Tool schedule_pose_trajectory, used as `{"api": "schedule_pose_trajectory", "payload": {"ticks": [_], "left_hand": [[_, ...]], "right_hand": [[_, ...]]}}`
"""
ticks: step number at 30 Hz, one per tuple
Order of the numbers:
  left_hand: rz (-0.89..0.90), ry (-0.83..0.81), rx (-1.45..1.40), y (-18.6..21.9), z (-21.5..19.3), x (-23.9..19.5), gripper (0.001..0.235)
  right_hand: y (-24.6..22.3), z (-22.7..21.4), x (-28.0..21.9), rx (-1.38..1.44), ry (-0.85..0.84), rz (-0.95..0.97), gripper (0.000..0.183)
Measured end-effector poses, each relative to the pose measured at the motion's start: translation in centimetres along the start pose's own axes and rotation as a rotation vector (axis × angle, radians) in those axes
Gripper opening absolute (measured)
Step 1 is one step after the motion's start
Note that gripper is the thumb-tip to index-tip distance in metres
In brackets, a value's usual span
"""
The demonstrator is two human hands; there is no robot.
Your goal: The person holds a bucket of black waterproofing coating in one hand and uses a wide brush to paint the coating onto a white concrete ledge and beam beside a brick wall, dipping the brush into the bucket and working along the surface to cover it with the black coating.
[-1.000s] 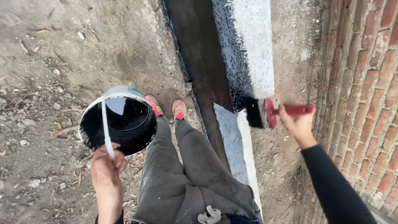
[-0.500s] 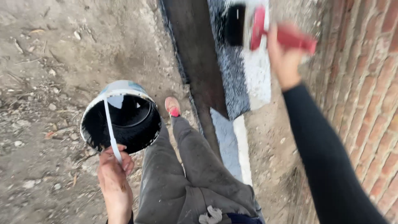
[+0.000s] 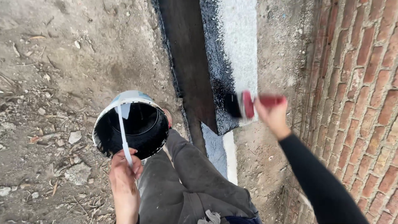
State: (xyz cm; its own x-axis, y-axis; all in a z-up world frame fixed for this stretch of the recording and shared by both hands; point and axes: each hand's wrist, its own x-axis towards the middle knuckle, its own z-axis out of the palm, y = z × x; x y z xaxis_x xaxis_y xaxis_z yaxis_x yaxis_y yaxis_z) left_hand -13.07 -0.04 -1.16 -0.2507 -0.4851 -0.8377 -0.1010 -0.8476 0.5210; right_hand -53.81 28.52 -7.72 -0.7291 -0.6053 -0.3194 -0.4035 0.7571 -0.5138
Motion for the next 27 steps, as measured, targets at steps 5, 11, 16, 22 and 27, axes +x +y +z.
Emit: {"api": "schedule_pose_trajectory", "payload": {"ticks": [5, 11, 16, 22, 27], "left_hand": [[-0.027, 0.011, 0.067, 0.2, 1.8, -1.0, 0.037], [0.009, -0.050, 0.112, 0.0, 2.6, -1.8, 0.037], [0.005, -0.078, 0.090, 0.0, 3.5, -2.0, 0.038], [0.022, -0.095, 0.003, -1.4, 4.1, -2.0, 0.034], [0.061, -0.086, 0.081, -1.7, 5.0, -2.4, 0.034]], "right_hand": [[-3.0, 1.7, 16.8, 0.065, 0.175, -0.158, 0.024], [-5.1, 2.3, 14.3, 0.483, 0.287, 0.016, 0.019], [-6.0, -0.4, -2.5, -0.053, 0.188, -0.271, 0.007], [-1.5, -3.0, -15.2, -0.062, -0.018, -0.008, 0.014], [-0.2, -5.0, -16.4, 0.185, 0.049, 0.195, 0.015]]}}
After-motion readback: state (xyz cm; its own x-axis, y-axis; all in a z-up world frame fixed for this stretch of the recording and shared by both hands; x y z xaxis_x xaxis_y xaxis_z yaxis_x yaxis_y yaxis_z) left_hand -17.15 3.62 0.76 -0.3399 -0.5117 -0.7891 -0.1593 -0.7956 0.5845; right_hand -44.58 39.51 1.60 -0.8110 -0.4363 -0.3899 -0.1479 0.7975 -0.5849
